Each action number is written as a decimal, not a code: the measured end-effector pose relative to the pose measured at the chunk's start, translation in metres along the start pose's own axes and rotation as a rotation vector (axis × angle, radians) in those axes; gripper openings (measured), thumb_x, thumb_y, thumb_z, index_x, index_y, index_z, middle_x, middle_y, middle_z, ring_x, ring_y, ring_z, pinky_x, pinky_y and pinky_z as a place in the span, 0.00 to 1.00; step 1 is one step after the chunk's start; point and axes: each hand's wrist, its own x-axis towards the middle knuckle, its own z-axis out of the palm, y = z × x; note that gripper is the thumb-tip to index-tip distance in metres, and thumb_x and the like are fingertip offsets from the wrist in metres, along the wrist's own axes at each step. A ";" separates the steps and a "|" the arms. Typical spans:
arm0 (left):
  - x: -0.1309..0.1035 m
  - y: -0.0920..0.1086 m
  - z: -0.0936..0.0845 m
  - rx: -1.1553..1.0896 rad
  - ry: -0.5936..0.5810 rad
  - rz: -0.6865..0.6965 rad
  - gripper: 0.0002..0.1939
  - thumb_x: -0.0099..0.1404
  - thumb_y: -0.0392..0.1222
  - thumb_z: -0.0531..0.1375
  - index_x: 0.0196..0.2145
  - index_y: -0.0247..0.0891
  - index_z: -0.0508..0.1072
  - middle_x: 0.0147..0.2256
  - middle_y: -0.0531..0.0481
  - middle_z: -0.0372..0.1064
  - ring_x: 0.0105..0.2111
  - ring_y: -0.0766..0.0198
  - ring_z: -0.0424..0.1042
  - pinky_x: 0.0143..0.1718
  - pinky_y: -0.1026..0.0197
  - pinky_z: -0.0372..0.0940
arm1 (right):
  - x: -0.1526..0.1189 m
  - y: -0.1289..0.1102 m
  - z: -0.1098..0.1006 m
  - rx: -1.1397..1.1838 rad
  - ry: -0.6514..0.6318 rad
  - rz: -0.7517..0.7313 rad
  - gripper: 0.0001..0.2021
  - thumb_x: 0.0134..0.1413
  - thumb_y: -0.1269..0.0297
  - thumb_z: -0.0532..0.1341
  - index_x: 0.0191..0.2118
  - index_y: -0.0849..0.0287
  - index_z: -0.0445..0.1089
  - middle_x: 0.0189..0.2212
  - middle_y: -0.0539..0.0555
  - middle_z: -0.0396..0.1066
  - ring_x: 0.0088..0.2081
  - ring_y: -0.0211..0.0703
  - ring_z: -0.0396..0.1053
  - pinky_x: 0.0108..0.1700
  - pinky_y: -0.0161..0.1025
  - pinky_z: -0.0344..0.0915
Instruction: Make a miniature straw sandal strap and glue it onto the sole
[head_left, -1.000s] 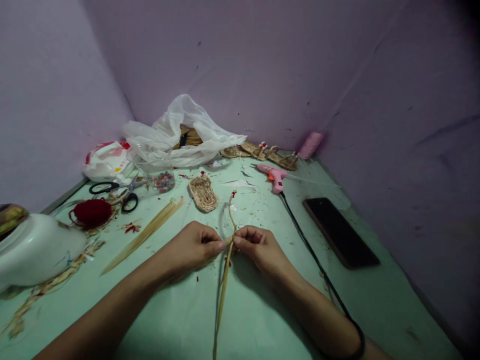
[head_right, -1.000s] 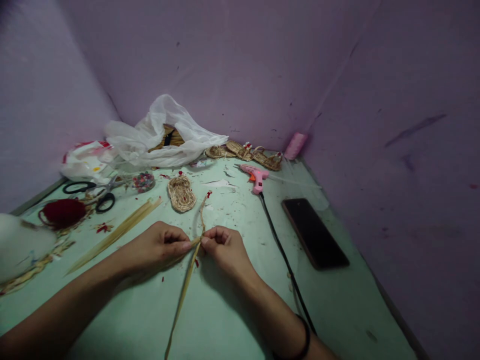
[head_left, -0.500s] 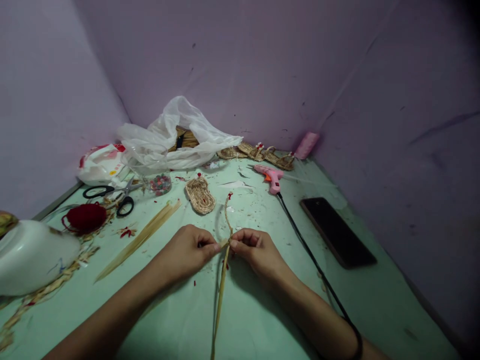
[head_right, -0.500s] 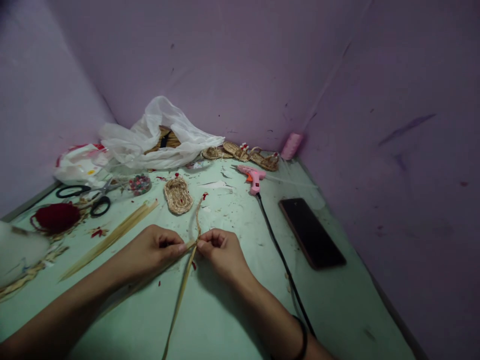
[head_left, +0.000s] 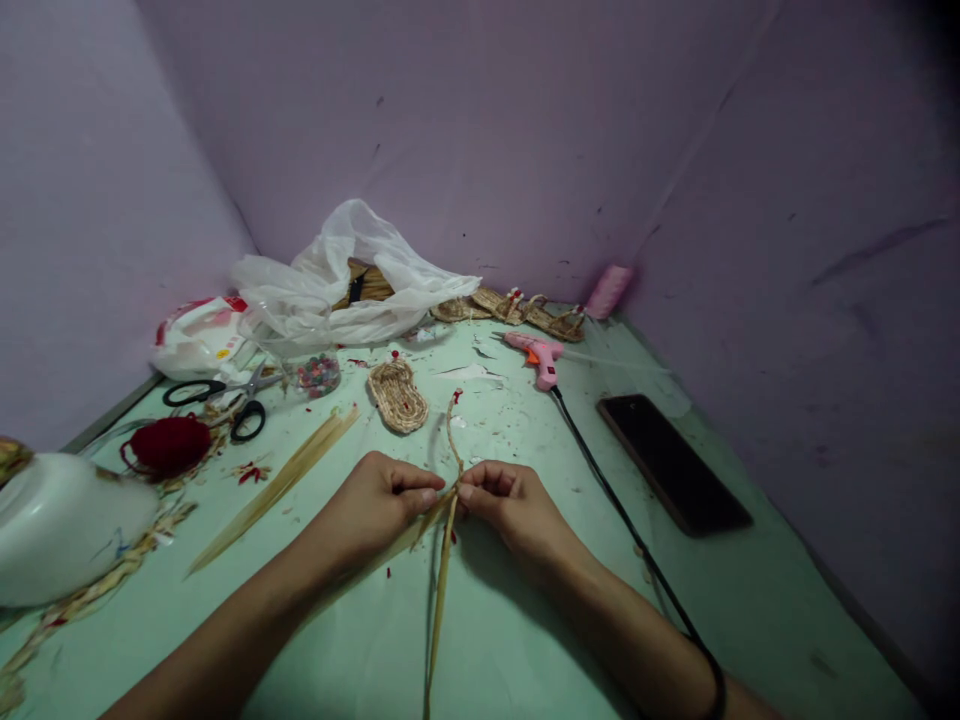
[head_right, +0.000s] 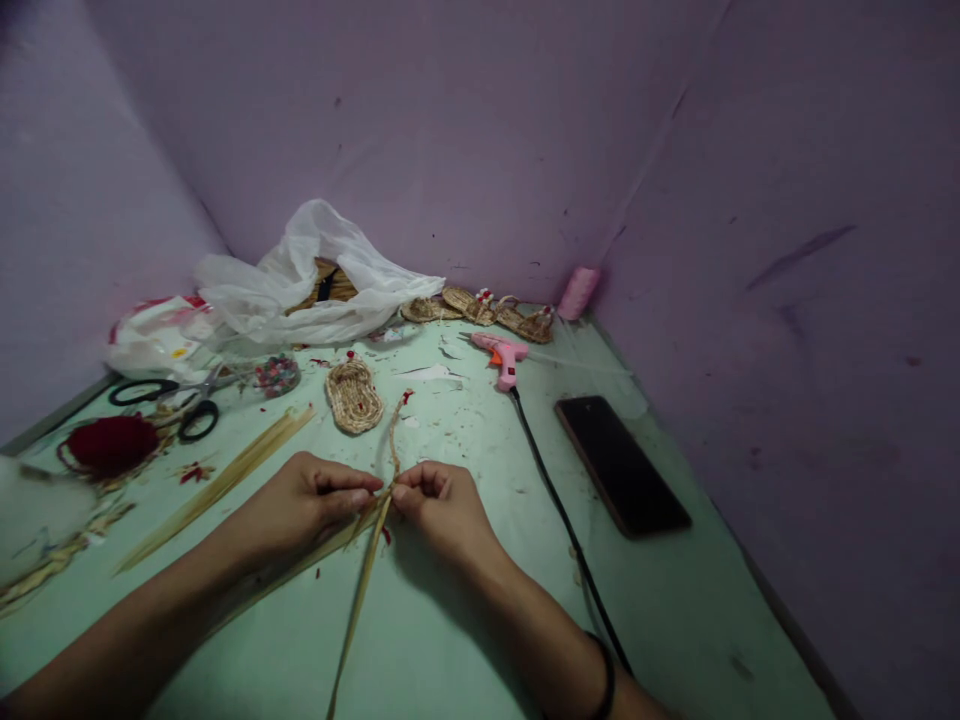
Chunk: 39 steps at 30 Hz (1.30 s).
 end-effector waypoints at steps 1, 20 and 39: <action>0.001 0.000 0.000 0.007 -0.005 0.000 0.12 0.48 0.41 0.58 0.29 0.34 0.78 0.26 0.49 0.73 0.27 0.62 0.68 0.31 0.63 0.61 | 0.000 0.000 0.000 0.000 0.006 0.000 0.09 0.33 0.63 0.65 0.21 0.63 0.67 0.17 0.51 0.68 0.20 0.36 0.63 0.26 0.35 0.57; -0.002 -0.003 0.005 0.411 0.093 0.078 0.10 0.54 0.42 0.52 0.29 0.38 0.72 0.26 0.47 0.70 0.27 0.60 0.66 0.28 0.62 0.53 | 0.000 -0.007 -0.008 -0.120 0.059 0.102 0.05 0.29 0.68 0.64 0.18 0.63 0.68 0.15 0.47 0.66 0.19 0.31 0.59 0.25 0.32 0.52; -0.003 0.005 0.011 0.089 -0.054 0.055 0.07 0.50 0.40 0.56 0.21 0.33 0.70 0.19 0.54 0.62 0.22 0.68 0.58 0.23 0.67 0.53 | -0.003 -0.011 -0.004 -0.147 0.077 0.071 0.04 0.33 0.69 0.62 0.18 0.62 0.65 0.12 0.43 0.59 0.15 0.26 0.50 0.20 0.30 0.46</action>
